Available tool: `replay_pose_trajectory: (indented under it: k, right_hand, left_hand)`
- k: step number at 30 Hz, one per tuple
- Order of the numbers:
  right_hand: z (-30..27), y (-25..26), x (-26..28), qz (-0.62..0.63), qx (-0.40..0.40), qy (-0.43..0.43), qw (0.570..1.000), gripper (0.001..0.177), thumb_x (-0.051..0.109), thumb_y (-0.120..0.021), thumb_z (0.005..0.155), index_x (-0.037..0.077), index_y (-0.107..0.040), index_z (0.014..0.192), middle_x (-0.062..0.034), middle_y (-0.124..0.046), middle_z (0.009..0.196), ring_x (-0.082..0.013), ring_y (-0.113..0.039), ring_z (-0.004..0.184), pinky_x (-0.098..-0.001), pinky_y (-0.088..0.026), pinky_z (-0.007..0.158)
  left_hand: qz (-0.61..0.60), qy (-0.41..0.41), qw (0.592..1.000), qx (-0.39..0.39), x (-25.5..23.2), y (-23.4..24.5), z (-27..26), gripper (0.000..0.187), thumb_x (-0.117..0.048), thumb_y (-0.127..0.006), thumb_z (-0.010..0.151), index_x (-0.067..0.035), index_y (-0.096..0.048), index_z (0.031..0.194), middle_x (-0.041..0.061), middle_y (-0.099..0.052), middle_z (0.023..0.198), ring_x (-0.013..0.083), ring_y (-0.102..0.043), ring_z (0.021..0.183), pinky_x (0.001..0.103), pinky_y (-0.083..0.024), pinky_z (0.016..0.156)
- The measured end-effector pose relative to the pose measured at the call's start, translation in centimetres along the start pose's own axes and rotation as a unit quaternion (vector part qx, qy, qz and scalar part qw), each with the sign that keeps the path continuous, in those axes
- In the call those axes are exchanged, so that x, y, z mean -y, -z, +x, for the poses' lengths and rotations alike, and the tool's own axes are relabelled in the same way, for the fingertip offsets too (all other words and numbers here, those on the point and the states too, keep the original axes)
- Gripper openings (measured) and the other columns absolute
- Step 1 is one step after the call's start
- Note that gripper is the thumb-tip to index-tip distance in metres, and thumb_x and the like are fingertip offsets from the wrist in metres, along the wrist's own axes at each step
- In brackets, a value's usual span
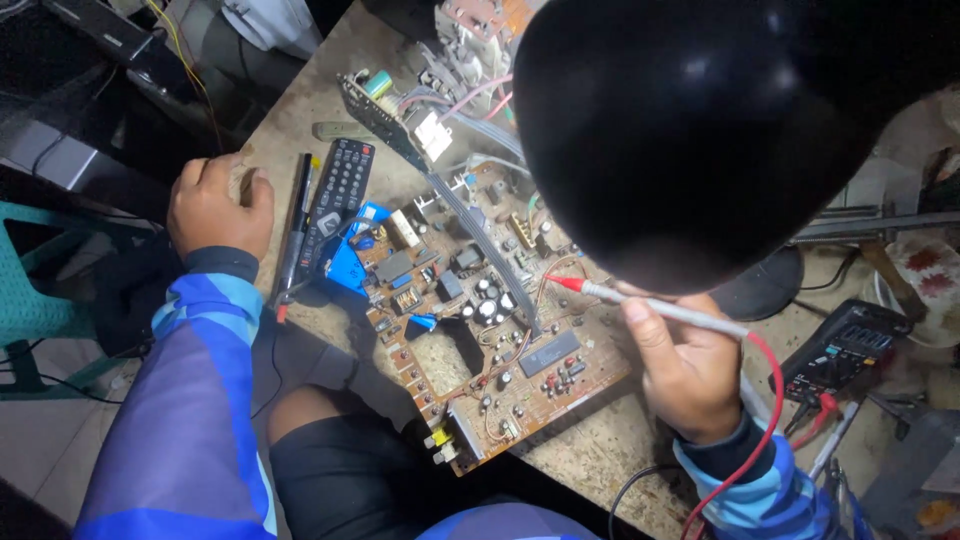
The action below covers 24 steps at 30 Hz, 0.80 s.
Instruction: The person uses a multimeter to test various points on a circuit board. They hold the red probe in their right hand and touch different components on the board while the black probe is connected to a ground point. The person also briefly touches a remote control and a black box on the table.
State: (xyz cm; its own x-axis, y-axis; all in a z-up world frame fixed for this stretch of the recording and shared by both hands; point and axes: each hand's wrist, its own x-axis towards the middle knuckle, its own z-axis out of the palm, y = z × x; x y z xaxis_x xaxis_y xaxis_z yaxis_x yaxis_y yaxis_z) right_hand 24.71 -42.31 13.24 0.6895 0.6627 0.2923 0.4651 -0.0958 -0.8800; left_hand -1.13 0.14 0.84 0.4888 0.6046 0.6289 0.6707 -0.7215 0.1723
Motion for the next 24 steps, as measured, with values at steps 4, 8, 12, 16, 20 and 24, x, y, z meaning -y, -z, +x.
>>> replay_pose_trajectory:
  k: [4,8,12,16,20,24]
  right_hand:
    - [0.6,-0.3,1.2,-0.056,0.032,0.068,0.996,0.020,0.013,-0.064,0.096,-0.002,-0.072,0.106,-0.0176,-0.074,0.111,-0.0312,-0.074,0.105,-0.0409,-0.058,0.098]
    - [1.1,-0.4,1.3,-0.084,0.036,0.125,0.988,0.017,0.010,-0.068,0.095,-0.003,-0.075,0.103,-0.0170,-0.077,0.107,-0.0297,-0.076,0.101,-0.0388,-0.059,0.097]
    - [0.7,-0.3,0.5,-0.138,0.016,0.157,0.978,0.014,0.014,-0.070,0.092,0.002,-0.071,0.087,-0.0127,-0.073,0.089,-0.0292,-0.073,0.087,-0.0409,-0.057,0.084]
    - [1.1,-0.4,1.4,-0.161,0.011,0.180,0.970,0.030,0.019,-0.075,0.090,0.008,-0.060,0.067,-0.0069,-0.062,0.065,-0.0244,-0.063,0.062,-0.0392,-0.051,0.066]
    - [1.0,-0.4,0.5,-0.184,0.006,0.194,0.964,0.036,0.011,-0.078,0.086,0.006,-0.052,0.062,-0.0103,-0.053,0.060,-0.0277,-0.053,0.056,-0.0423,-0.046,0.060]
    - [1.8,-0.4,1.6,-0.145,0.028,0.214,0.966,0.027,0.009,-0.082,0.085,0.007,-0.060,0.068,-0.0096,-0.062,0.070,-0.0256,-0.060,0.067,-0.0403,-0.051,0.071]
  left_hand:
    - [0.000,0.008,1.000,0.015,-0.6,0.7,0.2,0.030,-0.022,-0.077,0.096,0.000,-0.082,0.116,0.020,-0.070,0.105,0.0419,-0.068,0.093,0.053,-0.055,0.074]
    - [0.014,0.006,1.000,0.011,-0.1,0.3,0.1,0.030,-0.023,-0.075,0.095,-0.003,-0.083,0.116,0.017,-0.070,0.105,0.0419,-0.067,0.093,0.054,-0.055,0.070]
    - [0.000,-0.026,1.000,0.001,0.3,0.0,-0.2,0.026,-0.018,-0.079,0.098,0.000,-0.083,0.117,0.019,-0.070,0.105,0.0428,-0.067,0.092,0.054,-0.054,0.075]
    - [0.011,-0.035,0.999,0.002,-0.3,0.7,0.1,0.024,-0.016,-0.079,0.098,-0.001,-0.083,0.117,0.019,-0.071,0.105,0.0421,-0.068,0.088,0.053,-0.055,0.072]
    - [0.017,-0.033,0.999,0.013,-0.2,0.7,0.1,0.026,-0.016,-0.080,0.099,0.002,-0.083,0.116,0.021,-0.071,0.104,0.0420,-0.068,0.087,0.053,-0.054,0.070]
    - [0.012,-0.035,0.999,0.009,0.1,0.5,0.1,0.026,-0.015,-0.080,0.098,0.001,-0.084,0.118,0.021,-0.070,0.106,0.0432,-0.068,0.088,0.054,-0.054,0.070]
